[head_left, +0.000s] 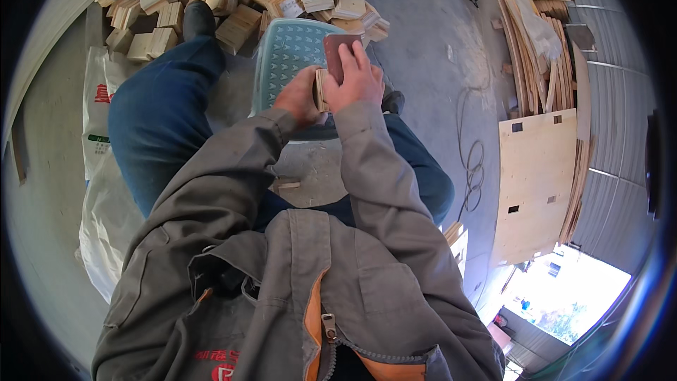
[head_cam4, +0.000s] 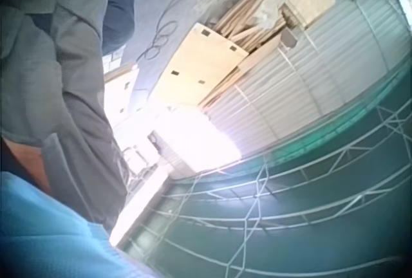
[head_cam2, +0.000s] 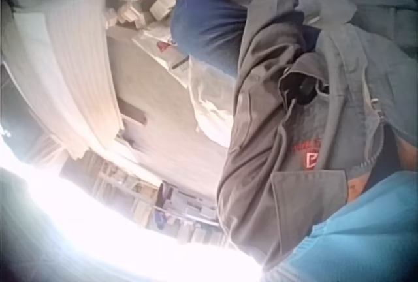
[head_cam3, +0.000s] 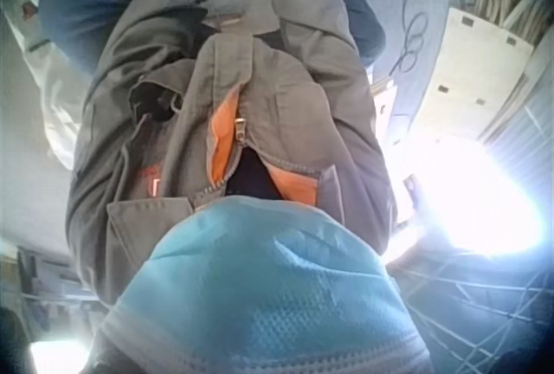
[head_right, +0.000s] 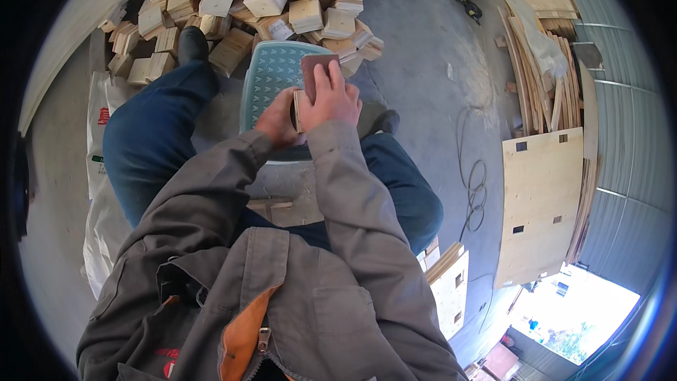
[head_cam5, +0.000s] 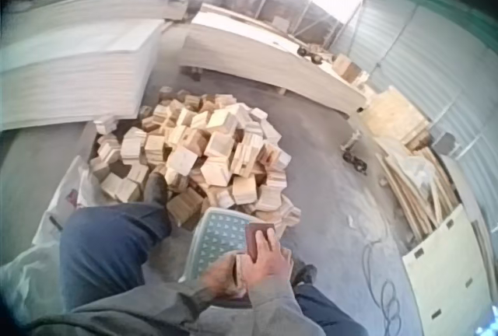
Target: The person sits on a low stool and sands small wooden blocks using a sanding block. They pick up blocks from a pile, sand the edges and faces, and place the finished blocks onto a nearby stack.
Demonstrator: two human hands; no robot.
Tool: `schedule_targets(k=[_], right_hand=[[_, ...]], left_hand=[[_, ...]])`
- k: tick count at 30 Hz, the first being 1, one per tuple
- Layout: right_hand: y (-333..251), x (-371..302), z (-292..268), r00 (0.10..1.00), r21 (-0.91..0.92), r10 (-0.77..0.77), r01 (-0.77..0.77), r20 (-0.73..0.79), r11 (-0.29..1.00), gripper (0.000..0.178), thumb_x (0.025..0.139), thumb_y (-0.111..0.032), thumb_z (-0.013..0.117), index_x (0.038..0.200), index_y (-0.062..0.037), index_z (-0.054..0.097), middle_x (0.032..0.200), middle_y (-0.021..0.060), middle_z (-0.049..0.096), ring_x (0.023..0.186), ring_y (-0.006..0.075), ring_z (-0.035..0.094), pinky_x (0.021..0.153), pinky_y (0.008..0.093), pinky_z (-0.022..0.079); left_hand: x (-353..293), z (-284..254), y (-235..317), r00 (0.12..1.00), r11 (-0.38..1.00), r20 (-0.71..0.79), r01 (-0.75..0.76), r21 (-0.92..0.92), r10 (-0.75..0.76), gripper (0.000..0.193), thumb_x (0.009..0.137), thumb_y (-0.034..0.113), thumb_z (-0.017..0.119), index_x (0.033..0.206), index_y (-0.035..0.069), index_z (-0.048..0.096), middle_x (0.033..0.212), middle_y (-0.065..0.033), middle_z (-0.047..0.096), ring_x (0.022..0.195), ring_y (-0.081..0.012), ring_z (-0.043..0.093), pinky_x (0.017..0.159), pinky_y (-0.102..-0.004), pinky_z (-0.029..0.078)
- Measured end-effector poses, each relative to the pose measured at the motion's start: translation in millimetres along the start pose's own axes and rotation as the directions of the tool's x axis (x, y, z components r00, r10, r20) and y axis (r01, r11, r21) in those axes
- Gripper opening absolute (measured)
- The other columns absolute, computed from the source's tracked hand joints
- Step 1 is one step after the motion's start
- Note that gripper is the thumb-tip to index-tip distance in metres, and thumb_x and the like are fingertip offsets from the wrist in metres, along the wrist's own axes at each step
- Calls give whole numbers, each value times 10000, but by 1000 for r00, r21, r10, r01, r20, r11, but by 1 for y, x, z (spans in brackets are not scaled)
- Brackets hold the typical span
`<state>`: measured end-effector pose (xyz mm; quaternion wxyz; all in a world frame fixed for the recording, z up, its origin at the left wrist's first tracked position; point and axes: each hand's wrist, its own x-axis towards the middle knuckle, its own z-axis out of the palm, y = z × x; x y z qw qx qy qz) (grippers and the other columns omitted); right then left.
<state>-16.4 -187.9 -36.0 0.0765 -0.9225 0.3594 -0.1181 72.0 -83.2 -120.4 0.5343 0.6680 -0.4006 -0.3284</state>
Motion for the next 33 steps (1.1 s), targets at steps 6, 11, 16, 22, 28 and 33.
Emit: schedule_targets(k=[6, 11, 16, 22, 28, 33], right_hand=[[-5, 4, -6, 998, -41, 54, -52, 43, 998, 668, 859, -316, 755, 1500, -224, 594, 1672, 25, 420, 1346, 362, 510, 1120, 517, 428], [1, -77, -26, 996, 16, -74, 73, 47, 997, 713, 825, -267, 786, 1507, -198, 589, 1668, 52, 418, 1318, 366, 514, 1093, 522, 437], [-2, -123, -37, 987, 37, -149, 147, 56, 988, 752, 793, -232, 815, 1505, -157, 587, 1641, 120, 445, 1286, 378, 536, 1082, 510, 443], [6, -101, -27, 983, 46, -182, 183, -21, 982, 736, 776, -192, 812, 1483, -154, 608, 1611, 134, 490, 1263, 388, 564, 1087, 492, 457], [2, -5, 4, 999, 23, -19, 20, -50, 1000, 678, 838, -321, 783, 1488, -243, 606, 1650, 12, 454, 1314, 358, 531, 1095, 530, 440], [5, 19, -7, 994, -20, 78, -77, 75, 997, 676, 884, -407, 751, 1519, -245, 584, 1665, 32, 437, 1331, 371, 524, 1147, 534, 411]], left_hand=[[-2, -2, 10, 1000, 993, -20, 7, 119, -5, 926, 706, 169, 934, 1482, 59, 440, 1374, -189, 625, 1274, -340, 635, 1065, -407, 510], [6, 11, -3, 998, 1000, -64, -18, -11, 17, 828, 783, 262, 919, 1459, 67, 482, 1340, -208, 648, 1261, -352, 643, 1056, -419, 514], [11, 14, -17, 997, 995, -74, -24, -96, 17, 835, 758, 282, 924, 1454, 70, 513, 1345, -240, 640, 1268, -402, 631, 1070, -428, 509], [4, 4, 4, 999, 1000, -32, -13, -14, 13, 818, 783, 314, 888, 1464, 70, 507, 1400, -223, 615, 1314, -406, 600, 1103, -438, 489], [1, -1, 2, 999, 996, -47, -16, 88, 20, 883, 750, 256, 917, 1482, 65, 462, 1345, -201, 647, 1262, -361, 643, 1051, -426, 518], [0, 6, -4, 997, 990, -63, -44, 133, 52, 884, 723, 212, 912, 1476, 88, 466, 1315, -202, 655, 1227, -385, 651, 1028, -437, 534]])
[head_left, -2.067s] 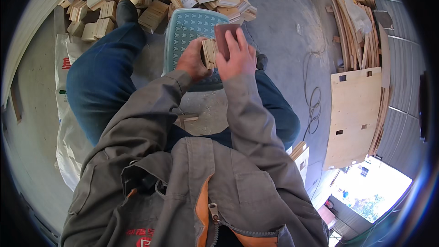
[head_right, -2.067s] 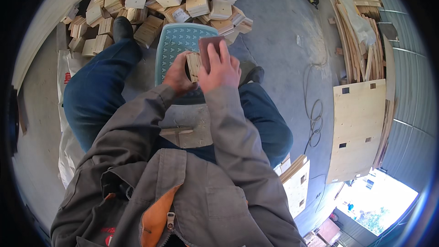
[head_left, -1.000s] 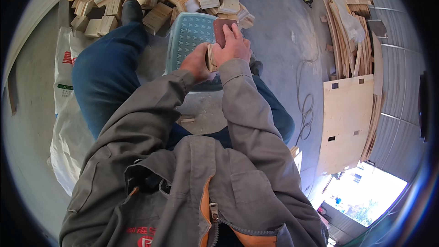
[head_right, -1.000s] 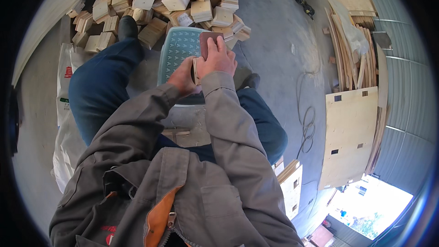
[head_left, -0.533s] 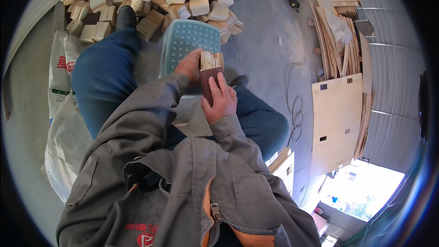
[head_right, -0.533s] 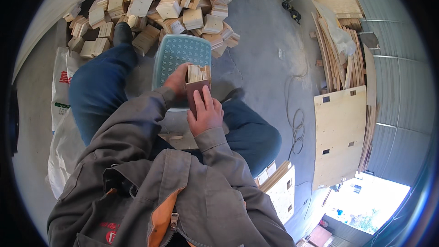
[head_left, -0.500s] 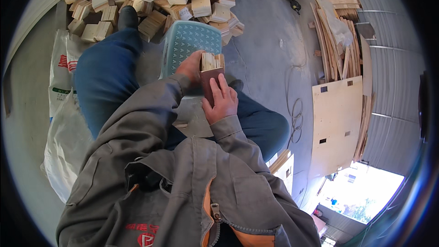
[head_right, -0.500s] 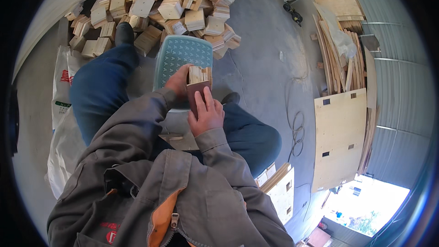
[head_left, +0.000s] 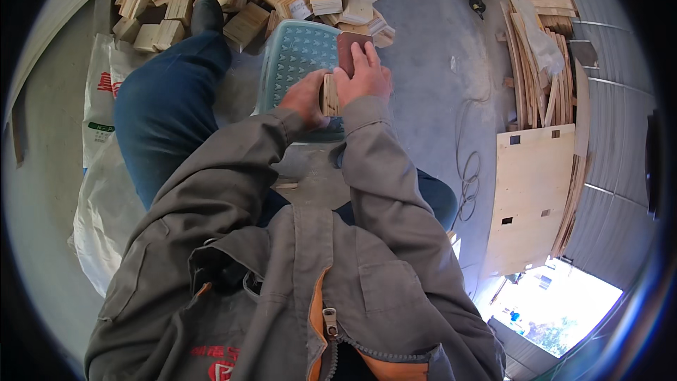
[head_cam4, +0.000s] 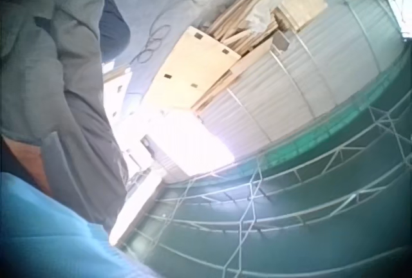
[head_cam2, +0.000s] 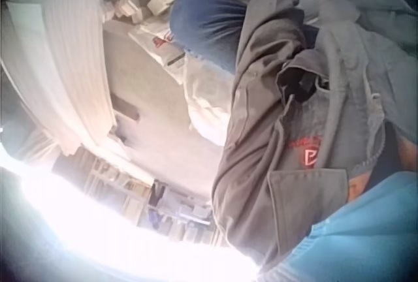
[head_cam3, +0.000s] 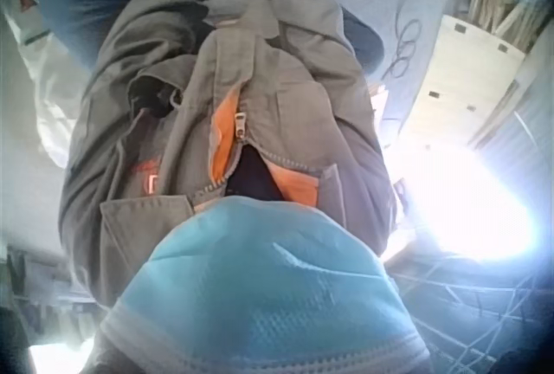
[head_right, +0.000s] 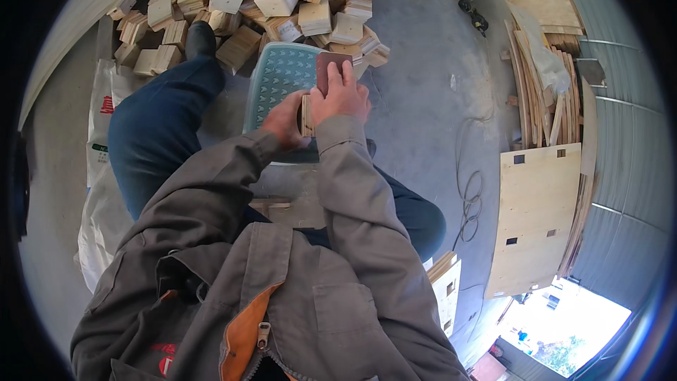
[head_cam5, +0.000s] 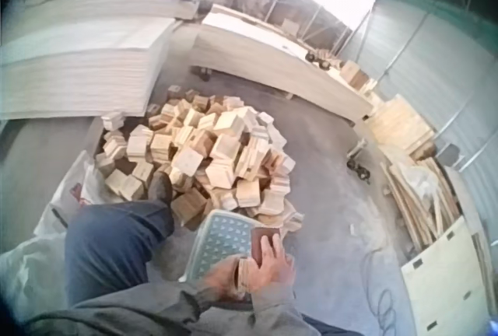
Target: The person sits on a low stool and sands small wooden blocks using a sanding block. They pick up blocks from a pile, sand the edges and faces, and place the finished blocks onto a nearby stack.
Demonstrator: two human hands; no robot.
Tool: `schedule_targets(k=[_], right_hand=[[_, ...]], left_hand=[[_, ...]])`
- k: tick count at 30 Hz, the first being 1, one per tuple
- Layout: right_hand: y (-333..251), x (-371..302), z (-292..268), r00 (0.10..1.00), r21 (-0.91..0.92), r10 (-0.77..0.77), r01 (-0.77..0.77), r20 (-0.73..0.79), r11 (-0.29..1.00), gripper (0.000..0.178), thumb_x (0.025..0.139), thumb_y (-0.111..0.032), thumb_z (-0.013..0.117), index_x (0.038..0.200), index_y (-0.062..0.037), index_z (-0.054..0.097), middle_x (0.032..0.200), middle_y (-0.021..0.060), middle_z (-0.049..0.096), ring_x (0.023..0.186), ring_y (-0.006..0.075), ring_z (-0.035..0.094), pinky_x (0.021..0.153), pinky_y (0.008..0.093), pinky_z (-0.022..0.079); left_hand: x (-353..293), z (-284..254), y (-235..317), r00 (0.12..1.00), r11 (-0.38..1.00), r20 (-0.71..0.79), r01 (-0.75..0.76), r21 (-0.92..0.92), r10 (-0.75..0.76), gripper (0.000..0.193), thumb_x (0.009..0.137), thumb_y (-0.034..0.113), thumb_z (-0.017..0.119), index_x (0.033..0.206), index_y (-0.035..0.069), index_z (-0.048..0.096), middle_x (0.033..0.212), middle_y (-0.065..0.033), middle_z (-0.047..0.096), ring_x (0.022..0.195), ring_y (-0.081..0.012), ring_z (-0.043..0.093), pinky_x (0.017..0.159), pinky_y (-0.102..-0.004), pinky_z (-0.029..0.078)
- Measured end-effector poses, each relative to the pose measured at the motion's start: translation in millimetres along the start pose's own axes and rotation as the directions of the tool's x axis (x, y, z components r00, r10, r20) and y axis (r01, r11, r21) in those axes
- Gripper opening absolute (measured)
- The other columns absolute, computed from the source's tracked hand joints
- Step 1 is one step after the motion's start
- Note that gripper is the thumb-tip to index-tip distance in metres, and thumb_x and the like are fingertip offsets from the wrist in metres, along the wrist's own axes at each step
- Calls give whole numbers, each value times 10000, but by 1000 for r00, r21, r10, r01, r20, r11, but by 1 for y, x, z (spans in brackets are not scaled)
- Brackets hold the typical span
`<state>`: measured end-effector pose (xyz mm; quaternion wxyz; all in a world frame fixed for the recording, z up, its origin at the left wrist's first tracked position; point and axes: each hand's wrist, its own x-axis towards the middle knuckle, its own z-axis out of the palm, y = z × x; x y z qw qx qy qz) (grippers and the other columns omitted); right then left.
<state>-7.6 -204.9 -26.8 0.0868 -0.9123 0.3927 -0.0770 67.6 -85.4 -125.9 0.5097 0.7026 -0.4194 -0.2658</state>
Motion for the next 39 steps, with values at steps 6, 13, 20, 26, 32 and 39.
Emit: schedule_targets(k=[6, 13, 20, 26, 32, 39], right_hand=[[17, -81, -5, 988, 31, -128, 131, -91, 991, 688, 848, -320, 792, 1500, -207, 603, 1652, 72, 444, 1307, 373, 526, 1101, 535, 436], [26, -145, -19, 981, 68, -170, 176, -93, 982, 741, 801, -235, 824, 1500, -143, 595, 1621, 158, 469, 1270, 388, 552, 1090, 508, 439], [31, -90, -1, 966, 67, -163, 180, -199, 981, 701, 799, -254, 817, 1470, -196, 626, 1607, 90, 498, 1276, 376, 549, 1092, 509, 452], [22, -3, 1, 995, 50, -19, 24, -98, 998, 665, 823, -281, 784, 1468, -221, 634, 1596, 69, 509, 1304, 369, 551, 1135, 493, 439], [39, -31, 5, 979, 104, -108, 128, -175, 986, 685, 821, -270, 788, 1475, -152, 623, 1605, 121, 494, 1312, 379, 546, 1135, 497, 432], [40, -140, -12, 976, 103, -174, 188, -135, 977, 730, 801, -240, 823, 1491, -141, 605, 1623, 153, 472, 1270, 402, 543, 1103, 522, 438]], left_hand=[[4, 4, 4, 999, 999, -33, 28, -16, -28, 867, 728, 241, 924, 1454, 97, 471, 1289, -198, 663, 1196, -378, 673, 1011, -435, 546], [4, 6, -8, 999, 992, -18, -43, -119, 41, 814, 758, 191, 926, 1420, 48, 475, 1264, -181, 672, 1180, -308, 683, 1004, -398, 545], [1, 0, 2, 1000, 1000, -16, 18, -21, -18, 843, 695, 146, 906, 1424, 74, 489, 1287, -204, 658, 1214, -386, 652, 1033, -430, 529], [0, -8, 20, 989, 988, 44, 143, -62, -141, 857, 658, 141, 883, 1424, 93, 503, 1325, -211, 628, 1256, -438, 604, 1070, -476, 505], [2, -6, 14, 996, 996, 25, 83, -17, -83, 907, 633, 130, 910, 1438, 106, 494, 1331, -200, 641, 1267, -423, 615, 1068, -462, 515], [2, -1, 4, 1000, 1000, -8, 22, 0, -22, 849, 691, 135, 898, 1434, 112, 489, 1280, -197, 682, 1224, -400, 664, 1020, -430, 548]])
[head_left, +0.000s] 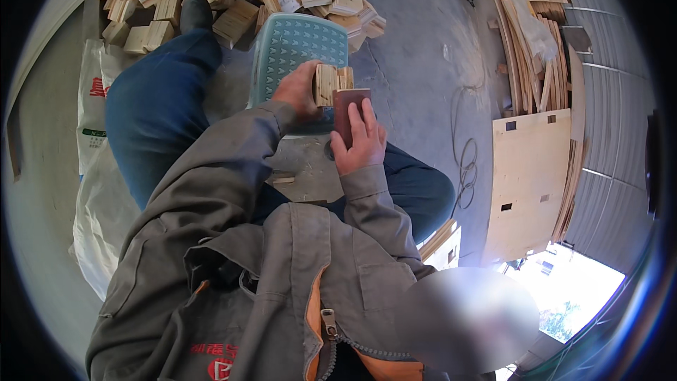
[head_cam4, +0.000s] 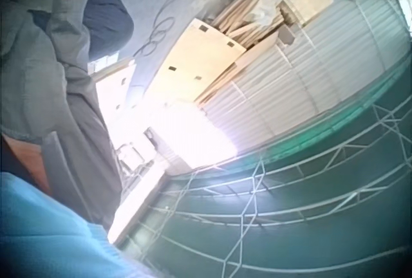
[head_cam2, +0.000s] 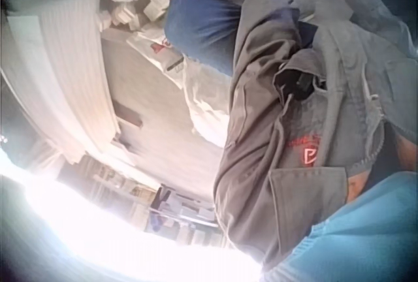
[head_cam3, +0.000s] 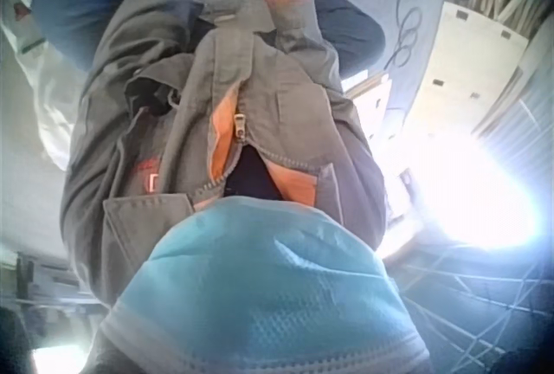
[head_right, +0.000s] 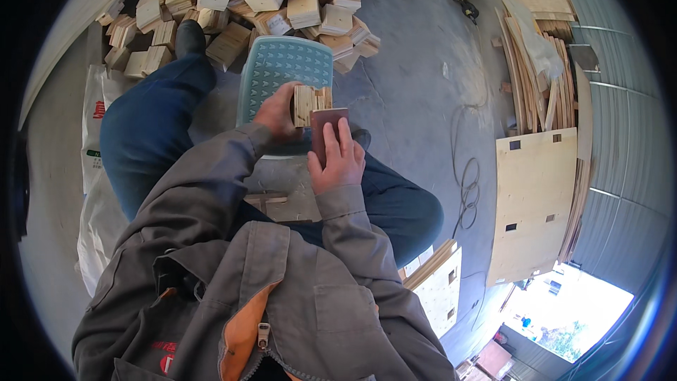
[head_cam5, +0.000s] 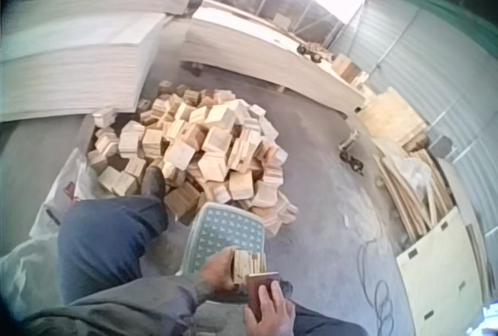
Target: The person sits on a low stool and sands small wooden blocks using a sanding block. They pick up blocks from a pile, sand the edges and faces, and place the finished blocks onto a nearby stack.
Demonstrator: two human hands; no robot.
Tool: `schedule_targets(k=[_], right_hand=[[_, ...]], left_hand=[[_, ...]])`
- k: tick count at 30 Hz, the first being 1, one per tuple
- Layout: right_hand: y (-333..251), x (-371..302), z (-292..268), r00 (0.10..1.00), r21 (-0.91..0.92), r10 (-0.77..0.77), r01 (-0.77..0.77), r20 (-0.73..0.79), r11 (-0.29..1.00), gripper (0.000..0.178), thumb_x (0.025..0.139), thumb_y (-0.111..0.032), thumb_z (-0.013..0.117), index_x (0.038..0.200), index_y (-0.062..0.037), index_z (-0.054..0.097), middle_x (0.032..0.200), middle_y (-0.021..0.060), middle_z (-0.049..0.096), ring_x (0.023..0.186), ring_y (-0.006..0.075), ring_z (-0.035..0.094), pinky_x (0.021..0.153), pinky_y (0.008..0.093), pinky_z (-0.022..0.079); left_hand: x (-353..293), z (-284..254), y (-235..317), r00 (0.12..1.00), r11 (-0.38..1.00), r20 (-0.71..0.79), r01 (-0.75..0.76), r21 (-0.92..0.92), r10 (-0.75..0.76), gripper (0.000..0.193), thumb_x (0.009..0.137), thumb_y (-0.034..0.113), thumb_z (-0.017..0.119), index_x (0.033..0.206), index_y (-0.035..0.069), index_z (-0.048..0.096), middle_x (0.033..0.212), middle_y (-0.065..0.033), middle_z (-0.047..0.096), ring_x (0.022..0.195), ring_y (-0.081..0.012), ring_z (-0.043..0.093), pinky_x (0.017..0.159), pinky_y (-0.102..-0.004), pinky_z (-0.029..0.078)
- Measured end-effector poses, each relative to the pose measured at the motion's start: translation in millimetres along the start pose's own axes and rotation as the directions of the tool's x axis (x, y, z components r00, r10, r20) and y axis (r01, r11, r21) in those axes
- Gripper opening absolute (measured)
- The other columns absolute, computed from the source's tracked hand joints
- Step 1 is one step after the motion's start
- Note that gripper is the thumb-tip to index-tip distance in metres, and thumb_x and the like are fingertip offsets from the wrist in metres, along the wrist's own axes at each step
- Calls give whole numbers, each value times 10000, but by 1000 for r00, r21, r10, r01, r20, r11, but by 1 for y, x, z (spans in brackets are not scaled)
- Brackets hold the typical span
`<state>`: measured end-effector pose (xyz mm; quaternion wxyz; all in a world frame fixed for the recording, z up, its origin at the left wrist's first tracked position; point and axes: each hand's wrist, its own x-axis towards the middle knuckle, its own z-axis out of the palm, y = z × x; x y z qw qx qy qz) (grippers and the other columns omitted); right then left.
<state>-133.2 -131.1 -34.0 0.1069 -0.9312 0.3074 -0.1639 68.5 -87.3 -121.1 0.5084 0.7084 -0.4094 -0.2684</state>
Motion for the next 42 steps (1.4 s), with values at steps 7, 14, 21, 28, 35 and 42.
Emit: schedule_targets(k=[7, 14, 21, 28, 35, 42], right_hand=[[1, 11, 1, 999, -13, -18, 18, -41, 1000, 722, 803, -209, 818, 1485, -119, 601, 1606, 170, 487, 1294, 401, 550, 1102, 507, 442], [8, 121, 22, 990, -46, 141, -141, -2, 989, 643, 836, -245, 775, 1456, -139, 639, 1594, 124, 516, 1337, 395, 545, 1150, 466, 442], [23, 120, 30, 985, 13, 171, -171, -29, 985, 688, 846, -264, 778, 1492, -107, 604, 1603, 154, 499, 1379, 412, 517, 1198, 469, 393], [-1, 9, 0, 1000, -19, 0, 0, 17, 1000, 724, 811, -222, 814, 1493, -114, 594, 1617, 171, 472, 1314, 401, 539, 1119, 500, 425], [-1, -4, -4, 998, -1, -55, 55, -11, 998, 743, 778, -185, 833, 1479, -104, 599, 1602, 187, 486, 1317, 397, 553, 1106, 496, 432], [11, 92, 24, 999, -17, 37, -37, -21, 999, 687, 814, -269, 801, 1472, -188, 621, 1607, 93, 498, 1309, 379, 542, 1141, 502, 425]], left_hand=[[3, 7, -1, 999, 999, 27, 25, -28, -24, 892, 617, 132, 906, 1414, 99, 506, 1337, -205, 621, 1264, -428, 603, 1069, -458, 508], [1, -6, 14, 996, 997, 52, 78, -29, -76, 857, 624, 119, 886, 1396, 98, 512, 1312, -203, 622, 1242, -438, 605, 1055, -474, 506], [1, 0, 7, 999, 999, 34, 42, 1, -42, 908, 598, 117, 903, 1413, 102, 504, 1313, -195, 629, 1250, -432, 603, 1067, -470, 504], [3, 0, 2, 998, 998, 26, 56, -9, -55, 955, 590, 136, 930, 1440, 98, 498, 1310, -202, 650, 1252, -426, 621, 1072, -464, 513], [4, 0, 4, 999, 999, 28, 40, -18, -39, 910, 600, 136, 920, 1412, 91, 512, 1307, -212, 647, 1241, -439, 622, 1053, -462, 524], [2, -6, 8, 998, 998, 31, 53, 15, -53, 875, 612, 142, 905, 1394, 94, 514, 1286, -201, 642, 1220, -439, 619, 1042, -470, 518]])
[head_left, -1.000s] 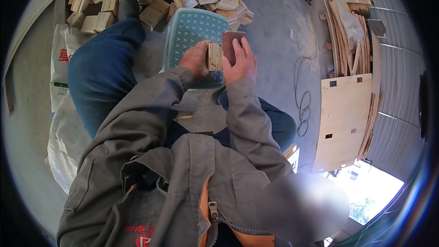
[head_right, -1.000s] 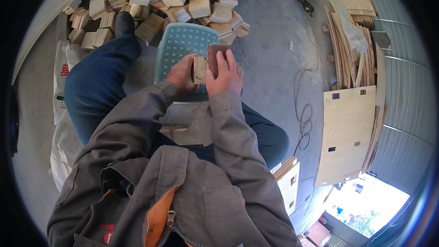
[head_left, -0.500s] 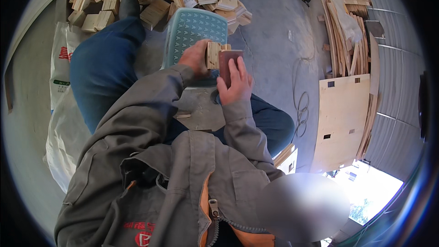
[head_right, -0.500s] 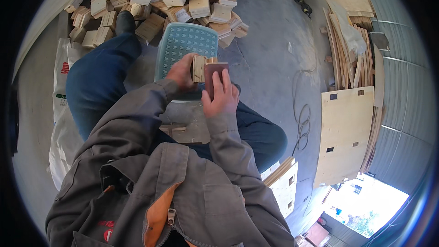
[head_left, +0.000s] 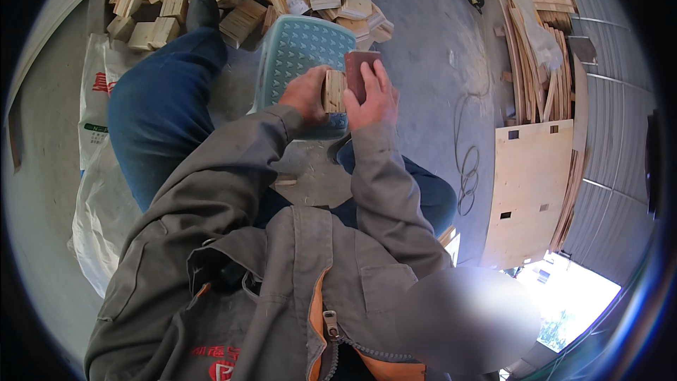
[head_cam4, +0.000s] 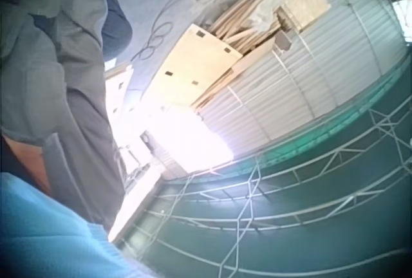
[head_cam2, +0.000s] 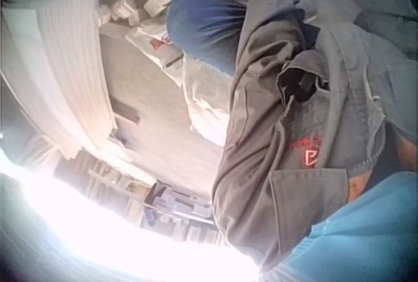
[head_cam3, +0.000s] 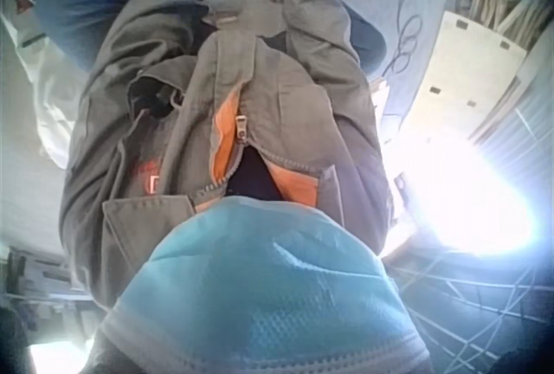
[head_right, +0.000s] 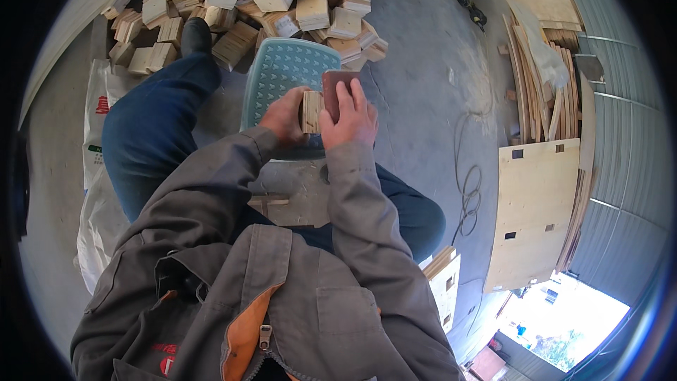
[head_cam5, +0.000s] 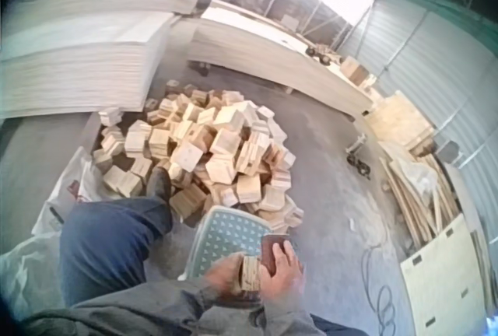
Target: The person sits on a low stool and sands small wooden blocks using a sanding block. They pick up blocks from a pile, sand the edges and faces, and place the finished blocks onto a nearby stack.
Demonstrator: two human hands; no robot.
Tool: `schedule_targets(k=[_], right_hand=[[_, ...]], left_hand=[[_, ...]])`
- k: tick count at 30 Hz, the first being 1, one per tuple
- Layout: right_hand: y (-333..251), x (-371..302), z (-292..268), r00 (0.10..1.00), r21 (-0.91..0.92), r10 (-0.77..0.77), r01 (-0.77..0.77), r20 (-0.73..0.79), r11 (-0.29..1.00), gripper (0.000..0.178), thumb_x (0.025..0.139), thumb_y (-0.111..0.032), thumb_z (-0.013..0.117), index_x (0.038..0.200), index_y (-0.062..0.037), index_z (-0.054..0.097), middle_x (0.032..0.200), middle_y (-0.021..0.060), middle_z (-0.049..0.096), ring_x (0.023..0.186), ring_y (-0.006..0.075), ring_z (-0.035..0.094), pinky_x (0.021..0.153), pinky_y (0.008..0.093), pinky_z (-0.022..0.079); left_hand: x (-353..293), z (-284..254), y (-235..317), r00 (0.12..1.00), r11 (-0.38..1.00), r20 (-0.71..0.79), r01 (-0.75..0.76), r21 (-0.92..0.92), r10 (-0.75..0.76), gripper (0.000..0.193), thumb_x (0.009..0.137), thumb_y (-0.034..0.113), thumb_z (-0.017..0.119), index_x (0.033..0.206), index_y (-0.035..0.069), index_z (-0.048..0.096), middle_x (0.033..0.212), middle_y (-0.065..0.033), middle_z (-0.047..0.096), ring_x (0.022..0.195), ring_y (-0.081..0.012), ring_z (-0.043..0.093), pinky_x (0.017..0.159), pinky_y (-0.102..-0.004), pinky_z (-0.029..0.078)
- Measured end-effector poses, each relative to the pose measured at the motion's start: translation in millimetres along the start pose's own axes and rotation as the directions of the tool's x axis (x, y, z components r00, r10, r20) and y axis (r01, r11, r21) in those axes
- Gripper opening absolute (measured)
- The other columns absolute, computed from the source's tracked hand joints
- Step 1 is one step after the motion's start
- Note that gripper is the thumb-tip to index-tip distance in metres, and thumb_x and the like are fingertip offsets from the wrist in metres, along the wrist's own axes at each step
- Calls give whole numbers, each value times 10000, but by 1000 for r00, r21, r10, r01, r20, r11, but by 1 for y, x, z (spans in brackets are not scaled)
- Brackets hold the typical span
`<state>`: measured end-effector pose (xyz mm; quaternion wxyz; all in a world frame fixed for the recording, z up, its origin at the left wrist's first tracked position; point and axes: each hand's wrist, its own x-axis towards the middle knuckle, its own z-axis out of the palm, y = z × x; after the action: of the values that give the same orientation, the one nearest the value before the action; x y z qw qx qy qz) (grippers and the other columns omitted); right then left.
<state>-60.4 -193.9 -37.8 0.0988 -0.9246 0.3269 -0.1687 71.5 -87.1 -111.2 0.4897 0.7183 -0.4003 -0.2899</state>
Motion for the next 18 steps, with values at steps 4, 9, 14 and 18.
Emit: schedule_targets(k=[4, 9, 14, 18], right_hand=[[-2, 43, 4, 988, -59, 140, -136, 67, 989, 664, 841, -309, 779, 1476, -199, 619, 1606, 71, 499, 1321, 373, 537, 1157, 499, 415], [1, 10, 7, 999, -35, 29, -30, -13, 999, 682, 831, -294, 791, 1482, -193, 614, 1622, 79, 479, 1327, 370, 529, 1149, 499, 418], [-16, -68, -20, 998, -12, -41, 41, 38, 999, 711, 805, -252, 818, 1482, -176, 614, 1630, 102, 463, 1304, 371, 528, 1106, 508, 431], [-24, -103, -29, 993, 44, -97, 94, 61, 995, 716, 790, -244, 827, 1473, -178, 622, 1630, 107, 464, 1288, 366, 528, 1074, 511, 442]], left_hand=[[2, -2, 8, 998, 1000, 48, 28, -11, -27, 890, 609, 138, 899, 1406, 101, 504, 1313, -196, 626, 1239, -429, 606, 1053, -463, 507], [0, 1, 0, 999, 999, 9, -37, 27, 37, 902, 612, 148, 910, 1413, 97, 498, 1319, -202, 625, 1240, -429, 610, 1054, -463, 511], [0, 4, -2, 997, 998, -29, -65, -20, 64, 817, 718, 237, 928, 1400, 100, 501, 1265, -207, 683, 1203, -435, 656, 995, -472, 545], [0, 6, -6, 997, 997, -41, -71, -39, 70, 793, 756, 312, 926, 1394, 93, 509, 1260, -213, 690, 1202, -432, 660, 997, -472, 543]])
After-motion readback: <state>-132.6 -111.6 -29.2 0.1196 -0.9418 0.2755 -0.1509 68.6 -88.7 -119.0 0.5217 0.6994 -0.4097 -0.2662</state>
